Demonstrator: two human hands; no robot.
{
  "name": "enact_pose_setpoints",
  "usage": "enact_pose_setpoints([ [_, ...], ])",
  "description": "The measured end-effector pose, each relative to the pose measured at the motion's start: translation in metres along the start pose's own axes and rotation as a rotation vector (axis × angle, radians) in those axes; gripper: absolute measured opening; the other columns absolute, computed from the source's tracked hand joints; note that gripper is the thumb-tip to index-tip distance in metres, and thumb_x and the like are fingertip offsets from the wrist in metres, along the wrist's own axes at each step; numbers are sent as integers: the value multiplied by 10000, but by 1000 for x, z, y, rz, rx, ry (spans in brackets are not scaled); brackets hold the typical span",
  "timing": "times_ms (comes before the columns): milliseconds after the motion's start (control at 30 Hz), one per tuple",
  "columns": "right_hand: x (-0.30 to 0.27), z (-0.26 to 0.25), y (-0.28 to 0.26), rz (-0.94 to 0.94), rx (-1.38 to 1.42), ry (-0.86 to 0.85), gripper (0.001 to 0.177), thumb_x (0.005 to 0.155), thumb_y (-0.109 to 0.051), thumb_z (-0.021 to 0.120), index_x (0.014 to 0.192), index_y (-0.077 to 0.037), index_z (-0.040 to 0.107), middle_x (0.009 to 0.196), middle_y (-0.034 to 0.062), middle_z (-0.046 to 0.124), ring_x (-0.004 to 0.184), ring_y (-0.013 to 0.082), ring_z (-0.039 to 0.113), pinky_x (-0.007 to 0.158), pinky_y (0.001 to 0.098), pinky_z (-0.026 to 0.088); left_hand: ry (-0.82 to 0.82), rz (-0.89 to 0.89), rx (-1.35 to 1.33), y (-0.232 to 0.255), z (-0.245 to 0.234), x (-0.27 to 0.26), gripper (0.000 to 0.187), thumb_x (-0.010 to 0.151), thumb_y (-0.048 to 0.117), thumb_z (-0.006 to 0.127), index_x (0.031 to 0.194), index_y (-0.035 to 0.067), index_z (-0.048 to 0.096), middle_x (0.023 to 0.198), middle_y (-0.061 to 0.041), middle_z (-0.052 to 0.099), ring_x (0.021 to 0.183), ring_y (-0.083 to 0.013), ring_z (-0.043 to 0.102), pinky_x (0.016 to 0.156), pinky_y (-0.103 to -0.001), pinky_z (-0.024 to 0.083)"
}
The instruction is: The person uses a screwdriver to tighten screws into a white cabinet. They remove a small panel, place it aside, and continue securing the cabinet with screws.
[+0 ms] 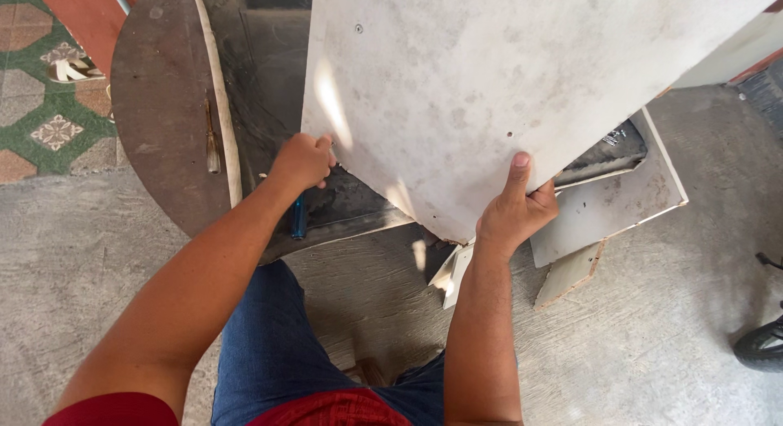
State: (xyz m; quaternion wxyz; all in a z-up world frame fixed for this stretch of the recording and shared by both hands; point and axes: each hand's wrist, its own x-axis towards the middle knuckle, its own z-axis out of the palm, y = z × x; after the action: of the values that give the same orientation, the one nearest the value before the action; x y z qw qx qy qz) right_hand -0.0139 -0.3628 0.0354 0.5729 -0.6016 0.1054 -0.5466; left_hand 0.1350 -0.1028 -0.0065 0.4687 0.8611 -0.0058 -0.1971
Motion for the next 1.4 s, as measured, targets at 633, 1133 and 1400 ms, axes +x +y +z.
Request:
enact_pose_setpoints([
  [633,-2,-1,2,13,-15,2,418,975,-388,795,794,-44,639,672,-46,545,626,35,444,581,229,365,319,487,535,-20,2,2,413,1037,333,544,890,-13,715,791,-207,697,744,-367,688,710,-500,537],
  [1133,0,-2,5,20,-12,6,433,968,-401,797,802,-28,654,662,-44,551,611,34,434,573,228,358,306,400,496,-21,7,6,434,1077,325,529,869,-2,723,794,-187,696,775,-354,701,759,-471,549],
  [1400,0,0,2,10,-19,1,409,971,-389,786,891,3,707,747,-2,652,689,42,523,644,220,434,93,60,77,1,3,-4,423,1034,335,546,877,-14,727,831,-168,749,787,-312,769,784,-434,595],
])
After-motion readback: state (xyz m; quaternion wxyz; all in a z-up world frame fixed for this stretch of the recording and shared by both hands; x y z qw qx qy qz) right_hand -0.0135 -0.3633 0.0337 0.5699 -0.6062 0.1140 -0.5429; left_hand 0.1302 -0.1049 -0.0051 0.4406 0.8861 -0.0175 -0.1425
